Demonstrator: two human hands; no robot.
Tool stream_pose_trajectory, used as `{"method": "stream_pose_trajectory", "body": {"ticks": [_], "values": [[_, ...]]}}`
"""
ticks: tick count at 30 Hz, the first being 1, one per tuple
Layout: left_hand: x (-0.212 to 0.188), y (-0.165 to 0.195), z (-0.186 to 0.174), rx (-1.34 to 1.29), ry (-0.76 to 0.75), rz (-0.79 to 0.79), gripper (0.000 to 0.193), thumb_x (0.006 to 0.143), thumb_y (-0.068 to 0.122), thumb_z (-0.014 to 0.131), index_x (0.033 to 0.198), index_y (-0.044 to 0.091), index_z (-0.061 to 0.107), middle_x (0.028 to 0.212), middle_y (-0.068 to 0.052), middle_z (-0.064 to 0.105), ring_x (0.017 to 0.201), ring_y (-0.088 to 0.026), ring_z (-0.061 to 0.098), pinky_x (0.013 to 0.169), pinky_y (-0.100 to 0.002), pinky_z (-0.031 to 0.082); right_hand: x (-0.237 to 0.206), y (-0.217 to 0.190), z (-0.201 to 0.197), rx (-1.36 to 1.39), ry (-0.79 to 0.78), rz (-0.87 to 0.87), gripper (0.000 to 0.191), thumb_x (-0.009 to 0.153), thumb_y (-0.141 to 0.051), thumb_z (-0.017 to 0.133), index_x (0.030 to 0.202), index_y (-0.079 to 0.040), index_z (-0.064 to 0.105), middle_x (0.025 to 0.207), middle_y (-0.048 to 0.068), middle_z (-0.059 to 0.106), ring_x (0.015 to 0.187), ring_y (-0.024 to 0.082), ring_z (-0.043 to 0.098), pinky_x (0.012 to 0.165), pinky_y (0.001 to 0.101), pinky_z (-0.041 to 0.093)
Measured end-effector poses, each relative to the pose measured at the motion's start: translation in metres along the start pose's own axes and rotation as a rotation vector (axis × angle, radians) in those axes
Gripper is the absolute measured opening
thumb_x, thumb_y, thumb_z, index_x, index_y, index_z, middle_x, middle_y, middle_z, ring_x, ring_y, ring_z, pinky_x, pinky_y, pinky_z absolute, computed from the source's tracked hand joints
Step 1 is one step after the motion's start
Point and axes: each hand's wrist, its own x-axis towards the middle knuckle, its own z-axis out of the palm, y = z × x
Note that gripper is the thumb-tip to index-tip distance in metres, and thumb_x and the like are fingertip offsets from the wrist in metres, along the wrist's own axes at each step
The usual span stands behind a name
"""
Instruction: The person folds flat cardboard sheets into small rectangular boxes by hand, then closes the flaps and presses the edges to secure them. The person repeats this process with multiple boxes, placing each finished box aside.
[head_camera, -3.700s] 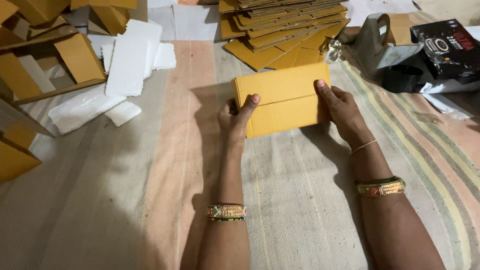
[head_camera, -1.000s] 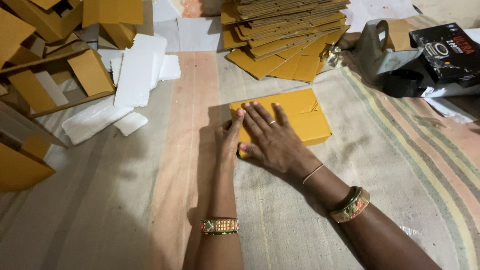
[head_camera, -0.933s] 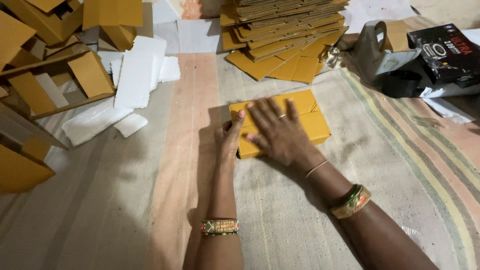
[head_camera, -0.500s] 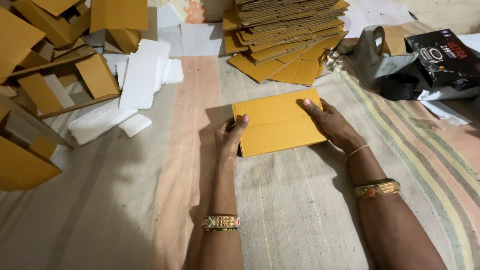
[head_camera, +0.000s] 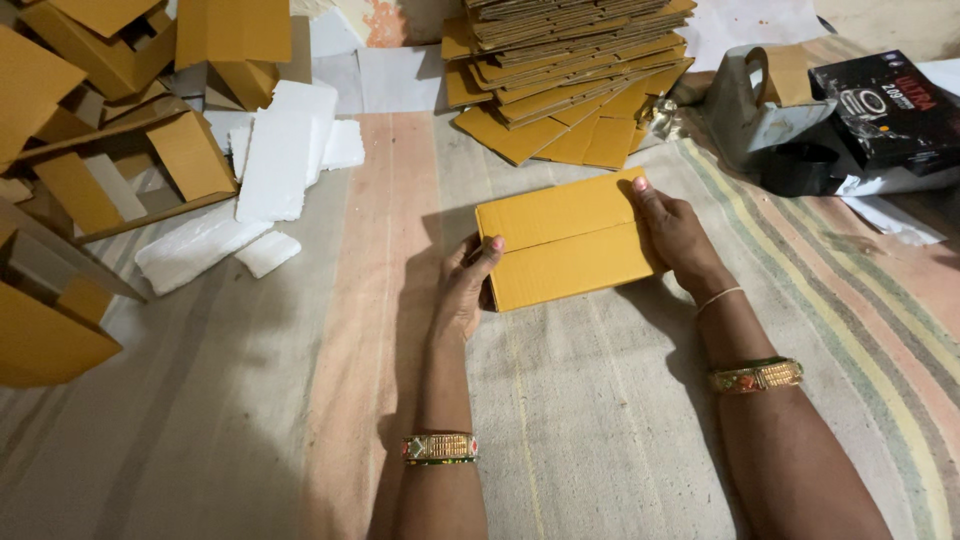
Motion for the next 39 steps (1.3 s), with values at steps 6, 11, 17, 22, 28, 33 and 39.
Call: {"method": "stream_pose_trajectory", "body": {"ticks": [6,11,17,22,28,33,39], "values": [[-0.001,0.004,0.003,0.058,0.082,-0.098,0.071,0.065,0.051,0.086,0.118,0.006,0.070,0.108,-0.010,0.075,0.108,-0.023,0.071,0.099,-0.040,0.057,-0.021,-0.037,0.027,-1.001,0.219,-0.289,0.069,0.107,-0.051,0.036,0.157,-0.004,0.029,0.157,0.027,0.034,0.147,0.043,0.030,0.115,0.0612,0.028],[0.000,0.006,0.006,-0.086,0.069,-0.093,0.068,0.070,0.044,0.088,0.120,0.001,0.071,0.112,-0.013,0.074,0.107,-0.023,0.069,0.095,-0.036,0.057,-0.069,-0.051,0.085,-1.270,-0.090,-0.671,0.074,0.103,-0.054,0.027,0.159,-0.006,0.019,0.165,0.018,0.019,0.155,0.032,0.004,0.122,0.0563,0.000],[0.002,0.002,0.006,-0.138,0.047,-0.050,0.068,0.073,0.043,0.088,0.121,-0.002,0.069,0.113,-0.012,0.072,0.104,-0.019,0.069,0.091,-0.033,0.057,-0.069,-0.052,0.095,-1.165,-0.247,-0.843,0.081,0.101,-0.065,0.020,0.160,-0.009,0.017,0.166,0.012,0.017,0.154,0.028,0.008,0.122,0.0519,-0.002],[0.003,0.001,0.009,-0.013,0.089,-0.053,0.070,0.074,0.046,0.086,0.118,-0.006,0.070,0.108,-0.015,0.073,0.099,-0.020,0.069,0.089,-0.033,0.056,-0.036,-0.045,0.058,-1.196,-0.128,-0.354,0.084,0.098,-0.066,0.033,0.158,-0.011,0.013,0.166,0.012,0.014,0.153,0.030,0.014,0.118,0.0567,0.010],[-0.004,0.010,0.013,-0.040,0.080,-0.039,0.073,0.071,0.043,0.088,0.124,-0.002,0.065,0.113,-0.011,0.073,0.107,-0.020,0.068,0.094,-0.032,0.056,-0.011,-0.014,0.009,-0.334,0.023,0.042,0.081,0.100,-0.052,0.056,0.155,0.003,0.031,0.143,0.029,0.050,0.120,0.034,0.061,0.096,0.0423,0.055],[-0.010,0.018,0.014,-0.044,0.079,0.013,0.080,0.066,0.042,0.091,0.130,-0.001,0.065,0.117,-0.012,0.074,0.112,-0.021,0.069,0.100,-0.031,0.055,-0.006,-0.005,0.000,0.122,-0.086,0.106,0.070,0.092,-0.051,0.064,0.133,0.005,0.061,0.112,0.016,0.072,0.095,0.019,0.071,0.080,0.0315,0.059],[-0.003,0.005,0.009,0.131,0.078,-0.025,0.067,0.071,0.057,0.086,0.112,0.006,0.070,0.097,-0.007,0.067,0.095,-0.022,0.063,0.091,-0.036,0.054,-0.005,-0.003,-0.002,0.116,-0.044,0.040,0.057,0.100,-0.044,0.066,0.131,0.004,0.069,0.101,0.013,0.070,0.083,0.018,0.061,0.071,0.0307,0.051]]}}
